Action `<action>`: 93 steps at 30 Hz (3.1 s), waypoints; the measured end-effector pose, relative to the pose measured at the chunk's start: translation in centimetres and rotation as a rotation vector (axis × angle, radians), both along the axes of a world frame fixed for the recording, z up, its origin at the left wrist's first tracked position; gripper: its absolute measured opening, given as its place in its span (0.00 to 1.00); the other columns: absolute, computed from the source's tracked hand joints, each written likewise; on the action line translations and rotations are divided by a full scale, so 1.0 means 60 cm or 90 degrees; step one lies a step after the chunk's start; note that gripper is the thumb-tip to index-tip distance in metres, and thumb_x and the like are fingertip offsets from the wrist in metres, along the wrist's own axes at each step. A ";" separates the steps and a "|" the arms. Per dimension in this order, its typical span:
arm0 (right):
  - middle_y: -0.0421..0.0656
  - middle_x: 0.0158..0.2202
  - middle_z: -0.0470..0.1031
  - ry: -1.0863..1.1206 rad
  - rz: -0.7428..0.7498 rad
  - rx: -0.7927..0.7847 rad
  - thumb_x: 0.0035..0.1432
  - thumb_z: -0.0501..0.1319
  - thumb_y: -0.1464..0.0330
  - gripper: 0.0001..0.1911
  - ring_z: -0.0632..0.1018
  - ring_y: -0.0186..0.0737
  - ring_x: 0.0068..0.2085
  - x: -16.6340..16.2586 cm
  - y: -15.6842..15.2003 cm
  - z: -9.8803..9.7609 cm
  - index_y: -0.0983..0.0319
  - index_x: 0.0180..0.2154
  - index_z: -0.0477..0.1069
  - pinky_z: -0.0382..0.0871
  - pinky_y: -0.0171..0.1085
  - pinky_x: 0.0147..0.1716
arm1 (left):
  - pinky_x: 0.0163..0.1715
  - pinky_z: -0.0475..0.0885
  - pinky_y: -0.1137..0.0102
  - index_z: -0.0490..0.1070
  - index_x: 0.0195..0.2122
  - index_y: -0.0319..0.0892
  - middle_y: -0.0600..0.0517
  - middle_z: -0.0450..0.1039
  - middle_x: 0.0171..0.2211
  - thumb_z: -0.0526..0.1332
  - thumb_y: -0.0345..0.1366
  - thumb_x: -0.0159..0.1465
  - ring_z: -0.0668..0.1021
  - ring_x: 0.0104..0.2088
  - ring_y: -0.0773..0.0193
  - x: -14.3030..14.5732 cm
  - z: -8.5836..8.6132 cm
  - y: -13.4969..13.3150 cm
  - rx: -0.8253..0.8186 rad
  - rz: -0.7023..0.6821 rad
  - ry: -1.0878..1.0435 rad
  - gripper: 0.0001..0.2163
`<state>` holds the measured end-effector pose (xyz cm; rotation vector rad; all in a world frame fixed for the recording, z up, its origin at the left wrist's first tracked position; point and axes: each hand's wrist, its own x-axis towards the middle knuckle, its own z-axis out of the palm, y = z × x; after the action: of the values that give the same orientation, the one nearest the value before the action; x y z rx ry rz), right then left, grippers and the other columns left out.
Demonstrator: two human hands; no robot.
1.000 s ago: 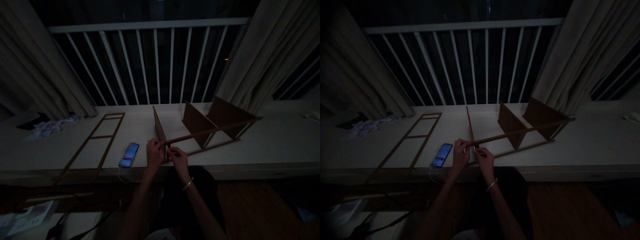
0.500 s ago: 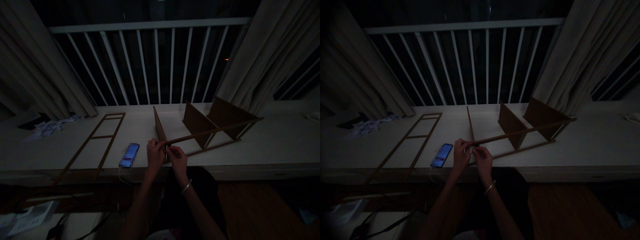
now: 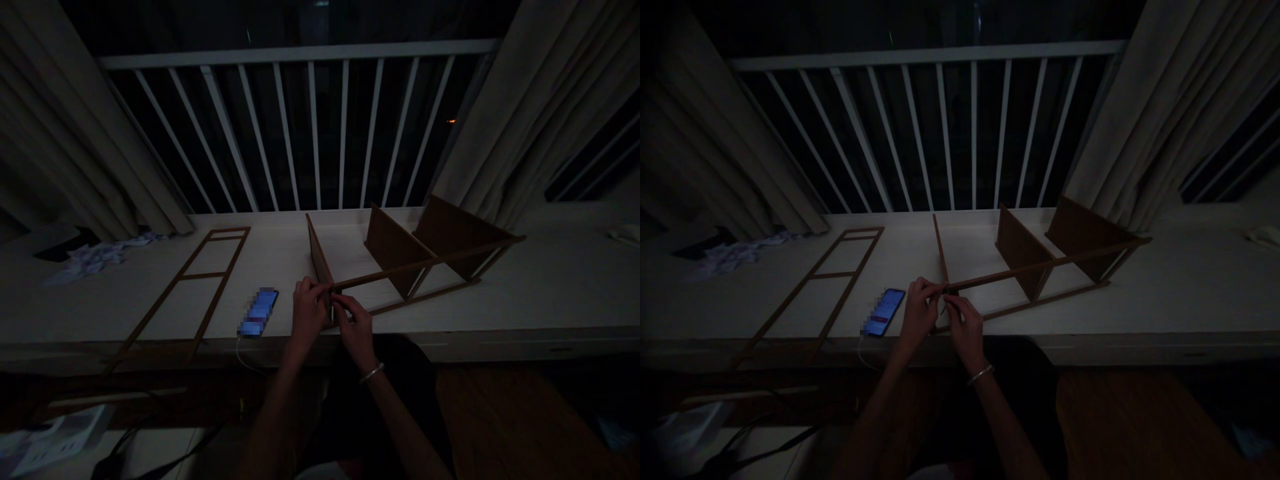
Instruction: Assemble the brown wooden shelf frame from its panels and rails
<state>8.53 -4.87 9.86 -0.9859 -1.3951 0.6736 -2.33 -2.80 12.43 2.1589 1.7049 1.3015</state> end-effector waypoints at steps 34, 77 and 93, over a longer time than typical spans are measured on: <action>0.41 0.30 0.71 0.003 -0.050 -0.005 0.52 0.54 0.67 0.07 0.71 0.36 0.33 -0.002 0.014 -0.007 0.60 0.32 0.68 0.65 0.36 0.35 | 0.53 0.52 0.63 0.61 0.50 0.47 0.50 0.52 0.56 0.57 0.37 0.54 0.57 0.55 0.62 -0.100 0.047 0.064 -0.267 -0.521 -0.059 0.21; 0.42 0.33 0.67 -0.069 -0.194 0.032 0.47 0.60 0.66 0.05 0.68 0.38 0.37 0.020 0.007 0.003 0.58 0.30 0.73 0.61 0.40 0.38 | 0.48 0.63 0.62 0.67 0.45 0.42 0.48 0.57 0.54 0.55 0.39 0.56 0.64 0.51 0.56 -0.055 0.002 0.040 -0.208 -0.352 -0.279 0.17; 0.41 0.29 0.72 0.331 0.007 -0.232 0.42 0.63 0.64 0.14 0.72 0.34 0.31 -0.003 0.010 -0.018 0.62 0.34 0.67 0.64 0.33 0.31 | 0.31 0.72 0.69 0.66 0.46 0.42 0.49 0.55 0.55 0.56 0.42 0.54 0.71 0.44 0.56 -0.053 0.004 0.031 -0.259 -0.332 -0.315 0.19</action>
<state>8.36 -4.26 8.80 -0.9900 -0.8360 1.1279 -5.54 -0.91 12.70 1.6938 1.0132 1.0948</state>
